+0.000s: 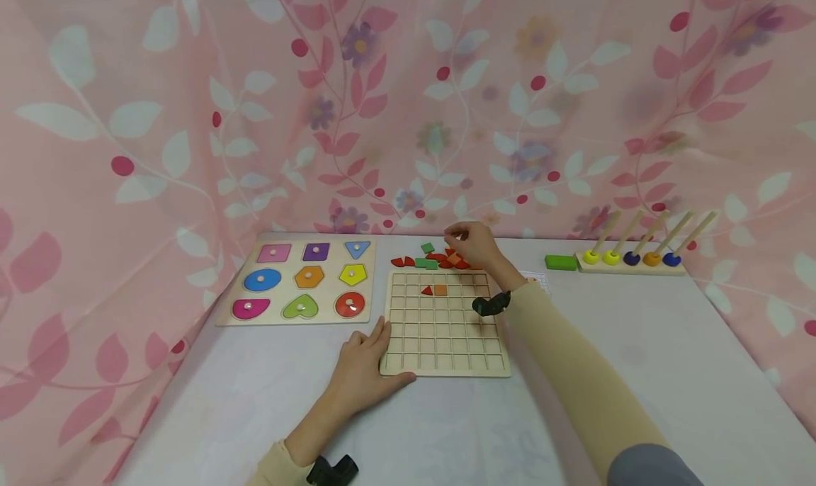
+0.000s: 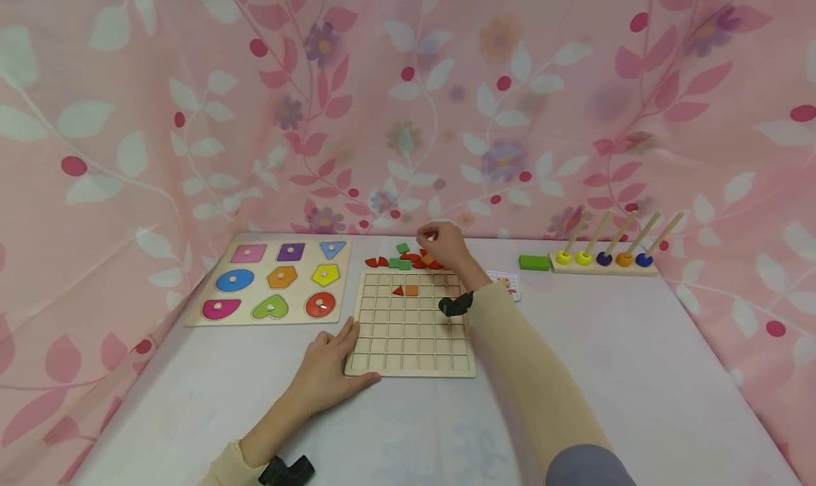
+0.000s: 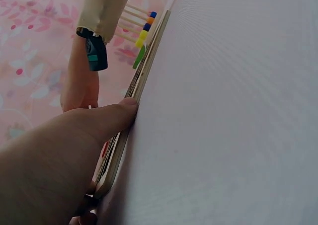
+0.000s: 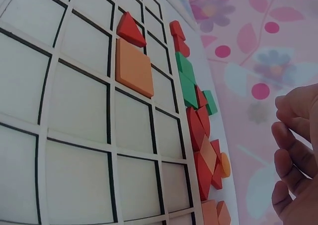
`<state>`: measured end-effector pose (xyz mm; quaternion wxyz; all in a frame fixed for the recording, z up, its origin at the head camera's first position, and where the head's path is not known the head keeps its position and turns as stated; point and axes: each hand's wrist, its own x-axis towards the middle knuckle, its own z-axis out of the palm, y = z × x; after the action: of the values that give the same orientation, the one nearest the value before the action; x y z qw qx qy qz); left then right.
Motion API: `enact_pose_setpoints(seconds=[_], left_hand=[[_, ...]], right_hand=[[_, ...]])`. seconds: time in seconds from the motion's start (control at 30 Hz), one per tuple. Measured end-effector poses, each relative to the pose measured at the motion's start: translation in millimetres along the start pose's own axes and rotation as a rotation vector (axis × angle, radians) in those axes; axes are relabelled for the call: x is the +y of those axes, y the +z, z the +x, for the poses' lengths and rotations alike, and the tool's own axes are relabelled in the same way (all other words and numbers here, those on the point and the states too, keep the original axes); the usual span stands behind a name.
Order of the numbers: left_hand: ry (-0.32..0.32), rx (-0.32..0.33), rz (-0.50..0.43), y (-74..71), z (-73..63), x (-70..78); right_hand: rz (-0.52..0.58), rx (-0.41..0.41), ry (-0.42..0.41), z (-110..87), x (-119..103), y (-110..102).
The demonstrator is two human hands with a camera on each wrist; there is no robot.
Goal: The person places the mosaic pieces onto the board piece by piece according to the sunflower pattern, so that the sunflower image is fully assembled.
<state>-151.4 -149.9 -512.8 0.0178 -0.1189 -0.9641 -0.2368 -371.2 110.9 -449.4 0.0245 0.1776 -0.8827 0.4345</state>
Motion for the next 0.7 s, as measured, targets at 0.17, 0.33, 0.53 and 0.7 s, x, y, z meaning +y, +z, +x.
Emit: enact_pose_setpoints(seconds=[0.17, 0.33, 0.53, 0.7], left_hand=[[-0.001, 0.003, 0.006, -0.5, 0.3, 0.3], [0.006, 0.004, 0.01, -0.3, 0.6, -0.2], [0.006, 0.006, 0.007, -0.2, 0.1, -0.2], [0.008, 0.006, 0.011, -1.1, 0.0, 0.3]], right_hand=[[-0.011, -0.017, 0.027, 2.8, 6, -1], [-0.013, -0.022, 0.052, 3.3, 9, 0], [-0.066, -0.03, 0.064, 3.6, 15, 4], [-0.054, -0.065, 0.069, 3.9, 17, 10]])
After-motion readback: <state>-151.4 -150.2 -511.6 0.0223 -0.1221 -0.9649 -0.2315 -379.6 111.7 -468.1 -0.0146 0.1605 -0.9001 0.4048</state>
